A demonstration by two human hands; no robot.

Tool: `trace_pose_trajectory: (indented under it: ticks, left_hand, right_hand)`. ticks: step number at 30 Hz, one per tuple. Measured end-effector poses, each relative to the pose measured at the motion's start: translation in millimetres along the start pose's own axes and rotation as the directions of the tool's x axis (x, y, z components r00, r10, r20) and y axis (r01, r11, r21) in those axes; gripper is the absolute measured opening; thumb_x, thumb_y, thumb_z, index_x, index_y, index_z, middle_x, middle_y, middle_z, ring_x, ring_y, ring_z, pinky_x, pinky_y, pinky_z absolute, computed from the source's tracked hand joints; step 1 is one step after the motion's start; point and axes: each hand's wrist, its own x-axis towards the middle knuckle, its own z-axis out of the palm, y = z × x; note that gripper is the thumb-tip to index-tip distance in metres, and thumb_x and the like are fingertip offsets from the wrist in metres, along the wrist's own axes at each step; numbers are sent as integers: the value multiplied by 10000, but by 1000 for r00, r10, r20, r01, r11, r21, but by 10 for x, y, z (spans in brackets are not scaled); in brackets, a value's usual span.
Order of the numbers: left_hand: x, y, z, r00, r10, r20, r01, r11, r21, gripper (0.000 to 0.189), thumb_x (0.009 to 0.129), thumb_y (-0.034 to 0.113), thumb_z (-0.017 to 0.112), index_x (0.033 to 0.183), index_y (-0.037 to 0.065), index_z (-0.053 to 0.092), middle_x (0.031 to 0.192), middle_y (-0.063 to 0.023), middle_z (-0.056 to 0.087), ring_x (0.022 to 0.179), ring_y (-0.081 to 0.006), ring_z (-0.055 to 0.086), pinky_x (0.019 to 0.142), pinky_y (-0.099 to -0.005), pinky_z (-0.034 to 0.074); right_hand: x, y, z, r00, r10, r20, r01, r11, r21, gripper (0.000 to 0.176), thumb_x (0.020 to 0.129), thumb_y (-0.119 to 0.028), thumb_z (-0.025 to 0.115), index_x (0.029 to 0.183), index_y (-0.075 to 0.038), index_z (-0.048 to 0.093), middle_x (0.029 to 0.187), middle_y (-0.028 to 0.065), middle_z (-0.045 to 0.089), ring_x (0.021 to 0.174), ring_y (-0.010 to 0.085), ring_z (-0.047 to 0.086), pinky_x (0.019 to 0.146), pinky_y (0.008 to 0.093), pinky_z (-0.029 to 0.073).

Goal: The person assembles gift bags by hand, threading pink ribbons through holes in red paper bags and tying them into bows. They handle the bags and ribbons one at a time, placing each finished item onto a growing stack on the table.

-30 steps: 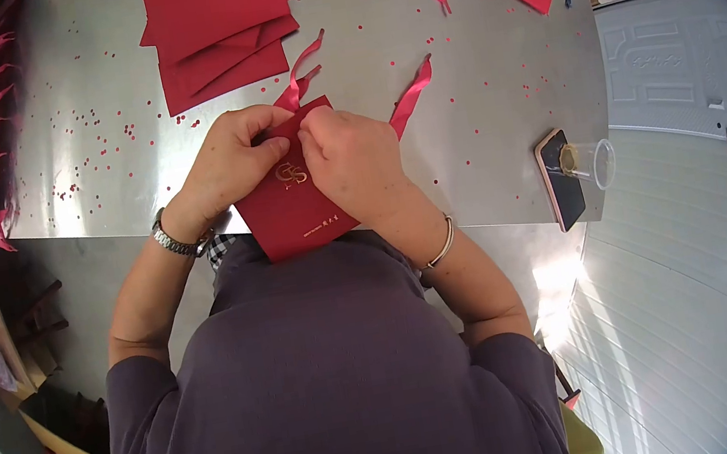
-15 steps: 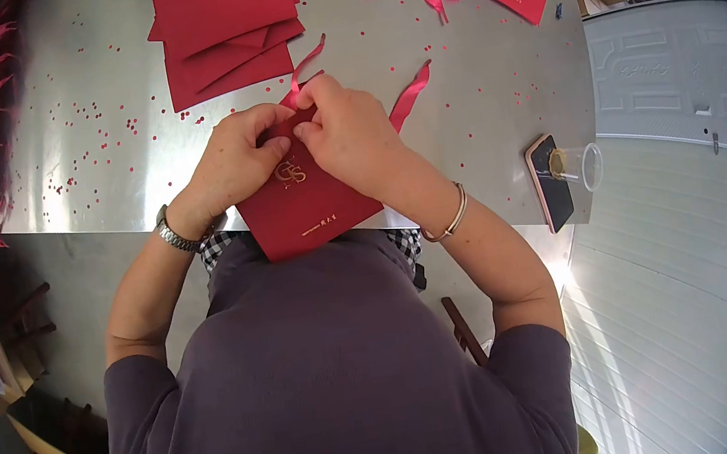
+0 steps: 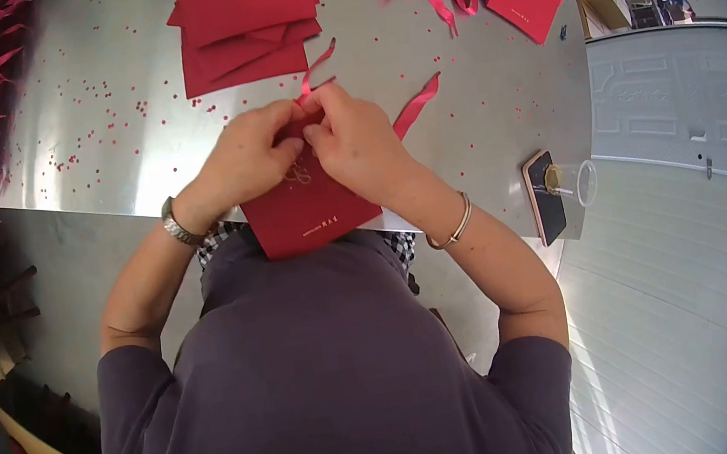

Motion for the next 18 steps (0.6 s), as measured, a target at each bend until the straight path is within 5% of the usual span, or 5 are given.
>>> trace_pose_trajectory:
  ticks: [2,5,7,14,18]
  left_hand:
    - [3,55,7,1000,-1,8,0,998,68,329,804,86,557,1127,62,615,998,-209,656,943,-421,611,797,-465,499]
    - [-16,37,11,996,-49,69,45,997,57,364,800,96,564,1161,74,606,1026,-224,652,959,-419,614,818,-470,500]
    - [-13,-33,-18,998,54,41,-50,995,-90,358,789,84,594,1146,58,604,1037,-198,661,970,-385,633,833,-437,507]
    - [56,-44,-117,986,20,163,5,989,-151,271,848,103,588,1106,31,630,981,-135,691,909,-262,664,847,-358,497]
    - [181,-165,-341,917,-90,390,330,721,-609,215,890,78,565,1051,-19,669,993,-46,690,944,-94,593,872,-266,470]
  right_hand:
    - [-41,79,65,982,-187,-36,166,934,-316,224,861,-105,545,1051,-2,483,813,236,640,774,415,638,676,516,491]
    - [-96,81,87,989,-145,27,142,877,-459,243,869,-119,539,1079,-20,467,831,235,642,772,430,636,667,522,494]
    - [-50,51,35,969,-233,-76,220,963,-155,228,870,-80,584,1073,-14,505,810,208,648,756,408,647,664,463,510]
    - [51,20,-70,989,-122,78,131,984,-122,313,860,-126,626,1129,-19,508,801,161,675,738,339,671,665,411,518]
    - [12,-62,-148,973,-122,193,144,984,-102,390,838,-166,663,1161,-20,500,771,151,665,718,345,662,648,422,507]
